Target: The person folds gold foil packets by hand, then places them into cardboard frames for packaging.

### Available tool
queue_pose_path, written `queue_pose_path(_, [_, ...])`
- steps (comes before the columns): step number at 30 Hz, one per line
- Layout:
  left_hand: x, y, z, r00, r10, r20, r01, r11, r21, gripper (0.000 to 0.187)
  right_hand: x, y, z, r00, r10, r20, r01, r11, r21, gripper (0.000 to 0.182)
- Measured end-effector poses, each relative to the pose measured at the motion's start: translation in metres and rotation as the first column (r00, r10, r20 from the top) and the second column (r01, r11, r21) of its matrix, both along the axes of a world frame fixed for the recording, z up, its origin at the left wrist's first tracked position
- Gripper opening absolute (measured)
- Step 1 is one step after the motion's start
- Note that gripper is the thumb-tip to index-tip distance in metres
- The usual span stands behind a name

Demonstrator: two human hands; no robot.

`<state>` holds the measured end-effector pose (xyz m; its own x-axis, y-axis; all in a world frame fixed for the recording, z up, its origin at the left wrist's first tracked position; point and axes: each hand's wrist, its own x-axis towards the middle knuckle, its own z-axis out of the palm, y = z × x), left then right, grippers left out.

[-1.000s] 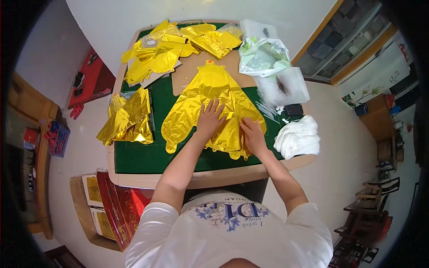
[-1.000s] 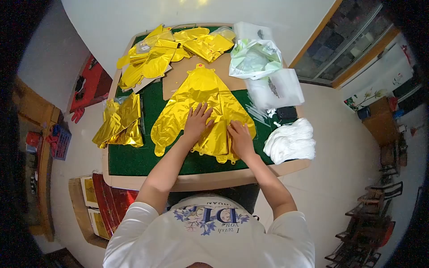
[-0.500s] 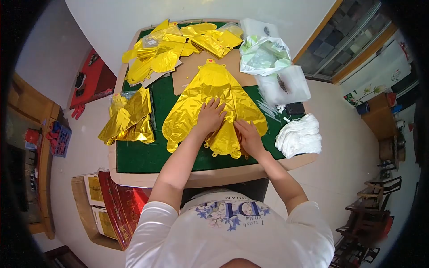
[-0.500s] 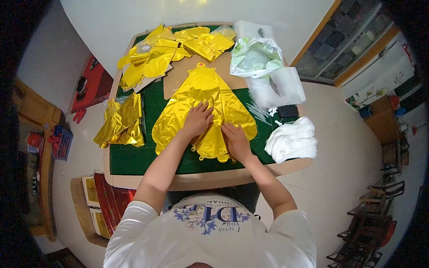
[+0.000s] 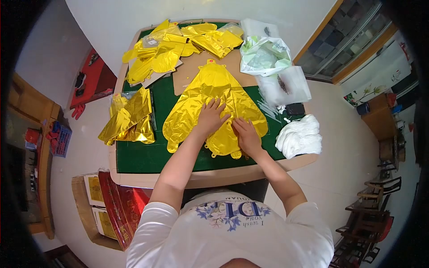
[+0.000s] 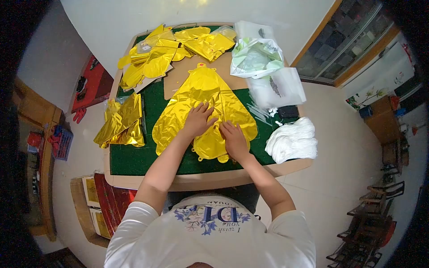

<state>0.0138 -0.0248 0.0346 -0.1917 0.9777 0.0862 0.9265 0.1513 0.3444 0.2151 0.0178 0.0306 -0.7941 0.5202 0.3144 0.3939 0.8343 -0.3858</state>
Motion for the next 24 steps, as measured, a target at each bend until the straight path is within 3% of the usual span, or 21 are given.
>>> queue_pose_path(16, [0.000,-0.003,0.000,0.999,-0.016,-0.041,0.014,0.999,-0.052,0.075,-0.007,0.000,-0.008,0.998,-0.047,0.029,0.043,0.993,0.106,0.036])
queue_pose_path(24, [-0.001,-0.003,-0.006,0.999,-0.019,-0.032,0.018,0.999,-0.038,0.076,0.033,-0.033,0.004,0.994,0.062,0.087,-0.064,0.997,0.029,0.037])
